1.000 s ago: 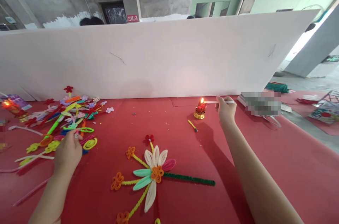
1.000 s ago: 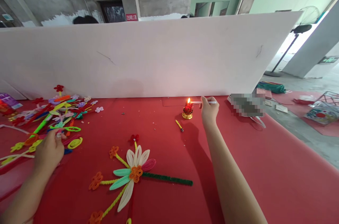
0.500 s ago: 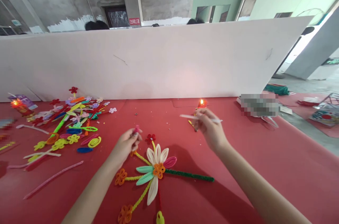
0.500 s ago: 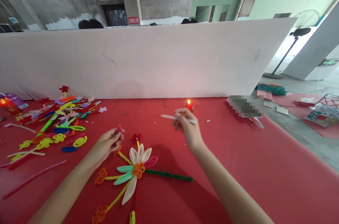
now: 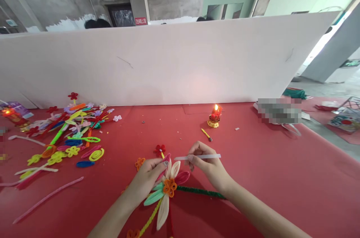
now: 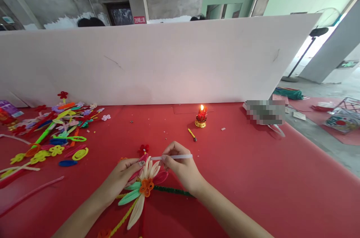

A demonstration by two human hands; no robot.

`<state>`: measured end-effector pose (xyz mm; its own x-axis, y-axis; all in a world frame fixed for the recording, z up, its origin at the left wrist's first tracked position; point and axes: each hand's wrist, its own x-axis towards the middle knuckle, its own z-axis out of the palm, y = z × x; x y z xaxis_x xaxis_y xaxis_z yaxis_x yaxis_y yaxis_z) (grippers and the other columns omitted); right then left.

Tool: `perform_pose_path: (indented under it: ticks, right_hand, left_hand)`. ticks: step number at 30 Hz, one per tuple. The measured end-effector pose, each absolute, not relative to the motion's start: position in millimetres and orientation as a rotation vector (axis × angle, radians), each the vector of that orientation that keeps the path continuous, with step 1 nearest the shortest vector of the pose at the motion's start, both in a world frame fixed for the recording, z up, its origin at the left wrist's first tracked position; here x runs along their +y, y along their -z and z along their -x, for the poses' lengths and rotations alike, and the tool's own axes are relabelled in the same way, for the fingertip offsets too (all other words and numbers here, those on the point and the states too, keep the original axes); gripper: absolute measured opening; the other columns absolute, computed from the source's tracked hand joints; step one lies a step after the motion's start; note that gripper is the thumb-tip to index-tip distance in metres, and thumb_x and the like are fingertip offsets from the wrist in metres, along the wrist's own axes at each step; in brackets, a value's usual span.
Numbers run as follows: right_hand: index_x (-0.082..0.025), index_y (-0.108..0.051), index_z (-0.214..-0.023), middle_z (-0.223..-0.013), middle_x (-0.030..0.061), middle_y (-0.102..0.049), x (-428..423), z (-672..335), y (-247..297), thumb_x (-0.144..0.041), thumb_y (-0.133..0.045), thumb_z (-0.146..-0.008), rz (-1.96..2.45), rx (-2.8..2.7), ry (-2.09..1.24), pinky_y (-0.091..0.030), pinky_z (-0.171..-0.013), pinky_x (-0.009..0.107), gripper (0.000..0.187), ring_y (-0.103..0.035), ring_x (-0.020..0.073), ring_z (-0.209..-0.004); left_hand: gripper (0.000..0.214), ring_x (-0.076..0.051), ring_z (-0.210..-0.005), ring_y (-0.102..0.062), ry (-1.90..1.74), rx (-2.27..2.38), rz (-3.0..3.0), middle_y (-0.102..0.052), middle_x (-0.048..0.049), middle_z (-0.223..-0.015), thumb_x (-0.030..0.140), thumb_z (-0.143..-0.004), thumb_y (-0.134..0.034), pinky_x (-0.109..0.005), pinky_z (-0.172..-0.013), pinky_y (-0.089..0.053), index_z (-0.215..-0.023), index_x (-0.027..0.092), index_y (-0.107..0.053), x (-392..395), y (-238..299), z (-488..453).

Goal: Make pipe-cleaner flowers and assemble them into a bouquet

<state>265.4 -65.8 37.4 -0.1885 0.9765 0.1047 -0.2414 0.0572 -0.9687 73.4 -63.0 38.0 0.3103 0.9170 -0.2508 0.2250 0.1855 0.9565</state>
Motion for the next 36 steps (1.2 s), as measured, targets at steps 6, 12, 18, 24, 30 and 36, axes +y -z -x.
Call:
perform_pose_path:
  ticks: [6,12,18,24,30,36]
  right_hand:
    - [-0.019,-0.054,-0.072,-0.063,-0.0011,-0.057,-68.5,-265.0,-32.8,-0.032,-0.063,-0.074,0.911,-1.295,-1.366,-0.041,-0.056,0.025,0.016,-0.051,0.0111,-0.059]
    - [-0.019,-0.052,-0.071,-0.063,-0.0013,-0.056,-68.5,-267.5,-29.9,-0.031,-0.062,-0.075,0.947,-1.305,-1.345,-0.04,-0.055,0.025,0.016,-0.049,0.0107,-0.059]
    - [-0.019,-0.053,-0.071,-0.063,-0.0015,-0.055,-69.2,-268.2,-30.0,-0.031,-0.062,-0.076,0.961,-1.337,-1.343,-0.04,-0.055,0.024,0.016,-0.049,0.0105,-0.059]
    - [-0.019,-0.053,-0.072,-0.065,-0.0008,-0.056,-71.9,-268.0,-31.9,-0.028,-0.058,-0.078,0.996,-1.442,-1.236,-0.04,-0.055,0.024,0.012,-0.05,0.0109,-0.06]
    - [-0.02,-0.053,-0.075,-0.064,-0.0012,-0.056,-74.3,-269.4,-33.5,-0.021,-0.053,-0.078,1.042,-1.656,-1.006,-0.04,-0.053,0.024,0.003,-0.05,0.0113,-0.057]
    - [-0.022,-0.051,-0.08,-0.075,0.0019,-0.056,-75.5,-270.7,-32.7,-0.012,-0.048,-0.077,0.91,-1.866,-0.722,-0.044,-0.059,0.025,0.01,-0.052,0.0124,-0.064]
  left_hand:
    - [0.035,-0.005,-0.04,-0.018,-0.607,1.125,-1.239,-0.022,0.0094,-0.045,0.046,-0.076,-0.051,-0.021,-0.04,-0.013,-0.058,0.019,-0.038,-67.1,-35.8,-78.3]
    - [0.032,-0.005,-0.04,-0.016,-0.584,1.139,-1.231,-0.021,0.0096,-0.046,0.044,-0.076,-0.051,-0.022,-0.041,-0.013,-0.059,0.018,-0.041,-69.4,-37.4,-81.3]
    - [0.032,-0.007,-0.042,-0.022,-0.631,1.167,-1.227,-0.026,0.0081,-0.047,0.046,-0.074,-0.054,-0.022,-0.041,-0.018,-0.06,0.018,-0.047,-69.3,-34.9,-79.4]
    - [0.032,-0.006,-0.042,-0.019,-0.627,1.143,-1.237,-0.025,0.0086,-0.046,0.042,-0.074,-0.053,-0.022,-0.042,-0.016,-0.057,0.018,-0.042,-69.9,-36.3,-80.3]
    - [0.035,-0.005,-0.04,-0.017,-0.612,1.124,-1.226,-0.024,0.0093,-0.044,0.044,-0.075,-0.052,-0.023,-0.041,-0.012,-0.056,0.019,-0.037,-70.5,-41.3,-82.7]
    - [0.038,-0.005,-0.04,-0.017,-0.605,1.065,-1.195,-0.023,0.0092,-0.044,0.044,-0.077,-0.052,-0.024,-0.042,-0.011,-0.055,0.019,-0.033,-69.5,-38.0,-81.0]
